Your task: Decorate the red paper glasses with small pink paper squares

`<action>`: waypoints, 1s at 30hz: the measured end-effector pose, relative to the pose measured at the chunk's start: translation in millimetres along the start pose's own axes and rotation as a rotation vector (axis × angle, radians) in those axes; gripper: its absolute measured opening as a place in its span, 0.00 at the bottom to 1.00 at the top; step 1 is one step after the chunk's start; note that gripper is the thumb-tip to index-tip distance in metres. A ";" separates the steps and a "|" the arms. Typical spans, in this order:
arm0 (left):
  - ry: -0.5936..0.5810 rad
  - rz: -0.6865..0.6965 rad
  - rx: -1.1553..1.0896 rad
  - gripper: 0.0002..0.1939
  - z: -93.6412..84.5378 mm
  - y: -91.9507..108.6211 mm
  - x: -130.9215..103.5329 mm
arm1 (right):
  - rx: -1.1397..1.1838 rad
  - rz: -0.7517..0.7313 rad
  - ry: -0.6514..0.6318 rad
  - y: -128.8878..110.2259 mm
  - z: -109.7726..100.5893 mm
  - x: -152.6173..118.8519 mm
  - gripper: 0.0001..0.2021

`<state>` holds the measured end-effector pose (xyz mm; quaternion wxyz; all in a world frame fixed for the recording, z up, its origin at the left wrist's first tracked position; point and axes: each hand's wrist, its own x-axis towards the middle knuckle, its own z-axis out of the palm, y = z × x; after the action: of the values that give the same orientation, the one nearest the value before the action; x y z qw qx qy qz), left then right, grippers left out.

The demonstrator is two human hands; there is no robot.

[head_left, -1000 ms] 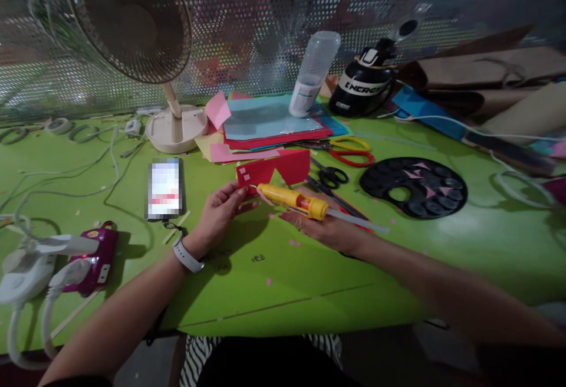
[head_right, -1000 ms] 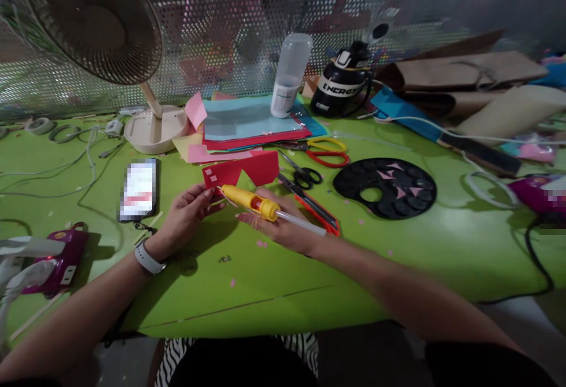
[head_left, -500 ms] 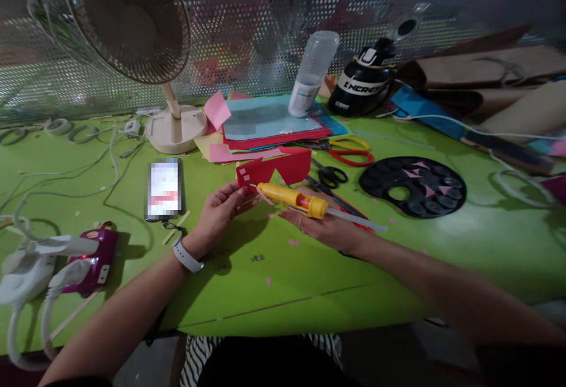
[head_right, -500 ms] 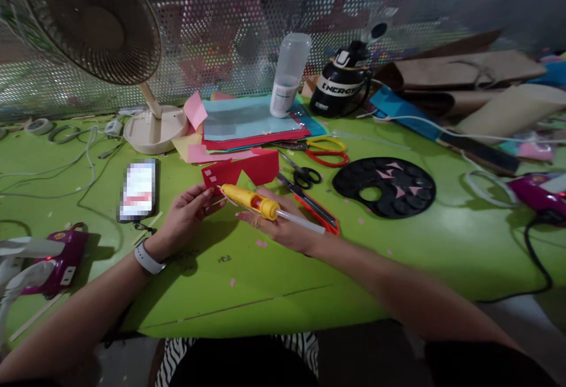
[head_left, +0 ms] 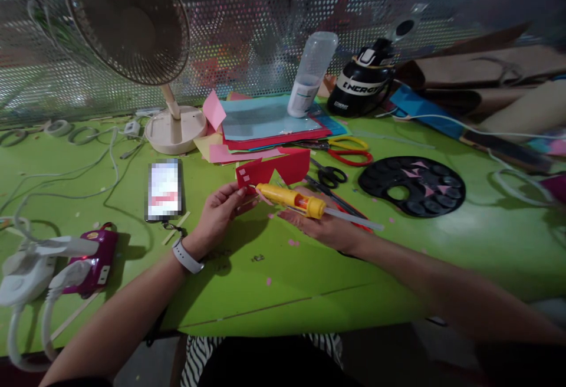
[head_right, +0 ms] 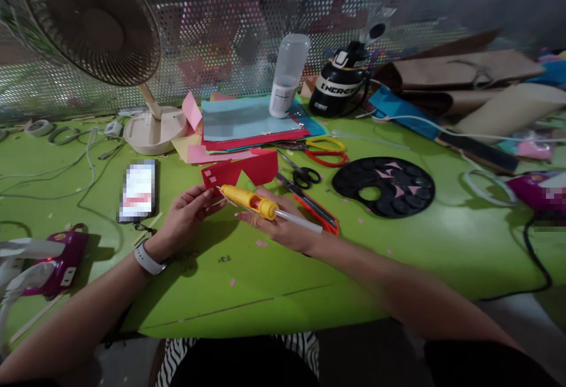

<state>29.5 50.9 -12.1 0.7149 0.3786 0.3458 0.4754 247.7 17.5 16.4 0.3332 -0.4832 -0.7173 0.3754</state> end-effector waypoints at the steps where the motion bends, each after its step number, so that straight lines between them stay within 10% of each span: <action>1: 0.001 -0.002 0.001 0.10 0.1 0.1 -0.1 | -0.005 0.005 -0.005 -0.5 0.1 0.1 0.12; 30: 0.002 0.012 -0.003 0.18 5.0 2.9 -1.1 | 0.047 0.001 -0.004 3.7 3.6 -1.6 0.13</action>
<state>32.2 49.5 -7.1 0.7121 0.3794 0.3435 0.4806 246.8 16.1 11.3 0.3428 -0.4749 -0.7088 0.3931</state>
